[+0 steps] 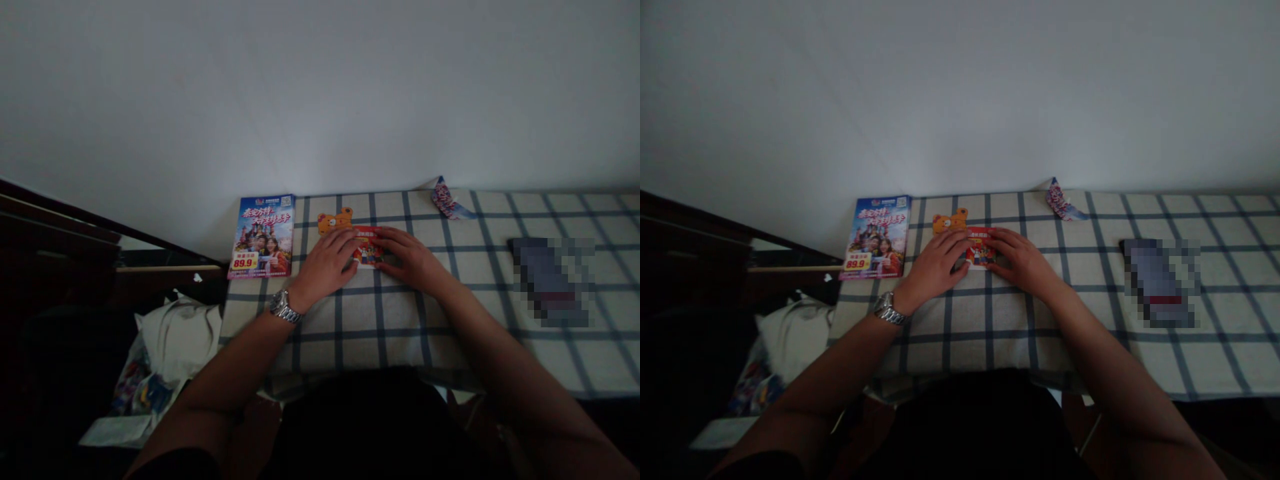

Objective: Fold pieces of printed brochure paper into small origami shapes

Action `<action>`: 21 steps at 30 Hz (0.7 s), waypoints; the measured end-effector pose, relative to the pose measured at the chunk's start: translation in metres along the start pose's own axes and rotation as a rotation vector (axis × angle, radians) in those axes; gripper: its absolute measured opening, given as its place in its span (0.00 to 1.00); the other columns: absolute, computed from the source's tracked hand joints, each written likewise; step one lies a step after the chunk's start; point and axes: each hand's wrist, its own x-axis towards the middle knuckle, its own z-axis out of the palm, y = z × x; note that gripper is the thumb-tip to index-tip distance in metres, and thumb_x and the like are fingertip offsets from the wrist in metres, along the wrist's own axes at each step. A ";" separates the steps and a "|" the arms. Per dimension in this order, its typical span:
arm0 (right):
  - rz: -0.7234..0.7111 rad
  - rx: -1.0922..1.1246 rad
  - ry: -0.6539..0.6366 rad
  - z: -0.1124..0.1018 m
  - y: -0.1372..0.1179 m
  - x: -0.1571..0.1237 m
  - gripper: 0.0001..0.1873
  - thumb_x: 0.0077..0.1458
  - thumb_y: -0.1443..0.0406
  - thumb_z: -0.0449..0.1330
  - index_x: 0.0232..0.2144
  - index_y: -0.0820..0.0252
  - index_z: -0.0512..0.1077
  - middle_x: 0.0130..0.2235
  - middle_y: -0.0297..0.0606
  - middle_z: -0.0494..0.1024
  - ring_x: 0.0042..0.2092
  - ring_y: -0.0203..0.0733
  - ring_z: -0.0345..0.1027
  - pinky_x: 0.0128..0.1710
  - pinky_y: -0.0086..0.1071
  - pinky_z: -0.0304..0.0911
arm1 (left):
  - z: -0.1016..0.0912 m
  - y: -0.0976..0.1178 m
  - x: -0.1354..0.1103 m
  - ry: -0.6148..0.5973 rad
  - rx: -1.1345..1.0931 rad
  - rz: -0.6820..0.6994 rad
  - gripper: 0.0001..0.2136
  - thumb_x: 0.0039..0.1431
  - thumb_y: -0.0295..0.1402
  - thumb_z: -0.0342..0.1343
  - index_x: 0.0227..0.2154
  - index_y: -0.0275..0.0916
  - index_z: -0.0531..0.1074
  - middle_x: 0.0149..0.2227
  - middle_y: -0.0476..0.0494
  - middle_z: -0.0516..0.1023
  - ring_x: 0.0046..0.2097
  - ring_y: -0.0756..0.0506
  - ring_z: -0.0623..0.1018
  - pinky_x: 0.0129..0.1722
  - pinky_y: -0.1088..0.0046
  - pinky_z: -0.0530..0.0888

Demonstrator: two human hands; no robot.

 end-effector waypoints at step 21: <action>0.121 0.098 0.070 -0.005 -0.001 0.002 0.18 0.68 0.61 0.61 0.59 0.51 0.74 0.62 0.48 0.76 0.62 0.56 0.73 0.63 0.56 0.71 | 0.007 0.007 0.000 -0.049 0.014 0.081 0.11 0.77 0.36 0.53 0.51 0.43 0.79 0.59 0.45 0.80 0.56 0.42 0.80 0.57 0.59 0.79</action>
